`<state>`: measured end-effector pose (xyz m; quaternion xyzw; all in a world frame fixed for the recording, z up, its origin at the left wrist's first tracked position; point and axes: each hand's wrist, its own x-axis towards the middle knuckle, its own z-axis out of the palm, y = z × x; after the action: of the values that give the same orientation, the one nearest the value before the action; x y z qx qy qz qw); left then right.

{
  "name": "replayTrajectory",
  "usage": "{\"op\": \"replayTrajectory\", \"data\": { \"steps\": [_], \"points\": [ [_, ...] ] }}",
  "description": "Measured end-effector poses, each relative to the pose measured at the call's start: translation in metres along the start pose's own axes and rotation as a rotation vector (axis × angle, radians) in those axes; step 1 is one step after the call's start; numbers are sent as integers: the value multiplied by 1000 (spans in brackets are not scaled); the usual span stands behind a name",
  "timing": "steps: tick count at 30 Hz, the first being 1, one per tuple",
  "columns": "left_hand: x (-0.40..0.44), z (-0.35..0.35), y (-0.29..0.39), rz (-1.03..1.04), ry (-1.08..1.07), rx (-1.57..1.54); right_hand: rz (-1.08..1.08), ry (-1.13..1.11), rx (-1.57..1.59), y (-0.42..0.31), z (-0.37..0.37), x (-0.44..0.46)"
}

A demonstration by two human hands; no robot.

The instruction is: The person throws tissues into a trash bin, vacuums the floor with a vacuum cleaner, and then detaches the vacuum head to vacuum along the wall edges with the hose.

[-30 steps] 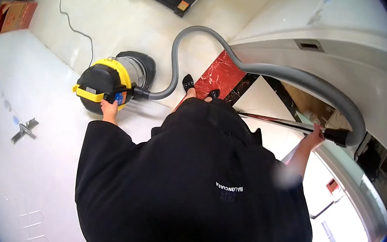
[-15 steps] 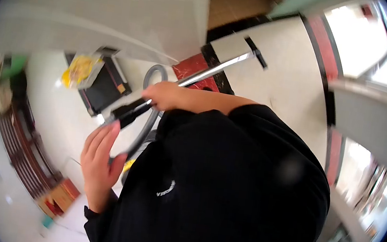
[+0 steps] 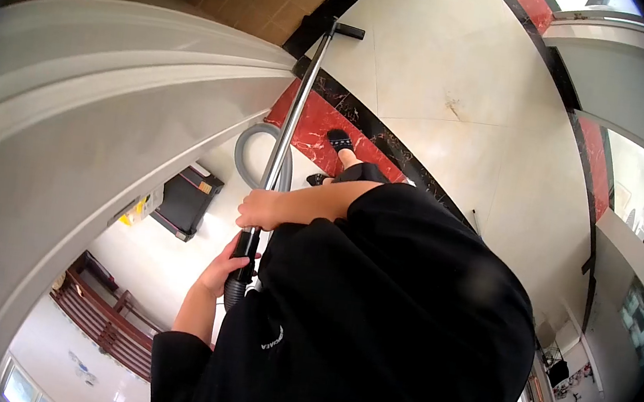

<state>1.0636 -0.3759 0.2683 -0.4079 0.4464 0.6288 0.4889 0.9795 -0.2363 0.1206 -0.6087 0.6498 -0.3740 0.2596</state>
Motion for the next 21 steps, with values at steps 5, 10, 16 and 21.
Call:
{"op": "replayTrajectory", "data": {
  "steps": [5, 10, 16, 21],
  "points": [
    [18, 15, 23, 38, 103, 179, 76, 179, 18, 21, -1, -13],
    [109, 32, 65, 270, -12, 483, 243, 183, -167, 79, -49, -66],
    [145, 80, 100, 218, -136, 509, 404, 529, -242, 101, -53, -122],
    [103, 8, 58, 178, -122, 595, 491, 305, -155, 59, 7, -58]
  ]
}}
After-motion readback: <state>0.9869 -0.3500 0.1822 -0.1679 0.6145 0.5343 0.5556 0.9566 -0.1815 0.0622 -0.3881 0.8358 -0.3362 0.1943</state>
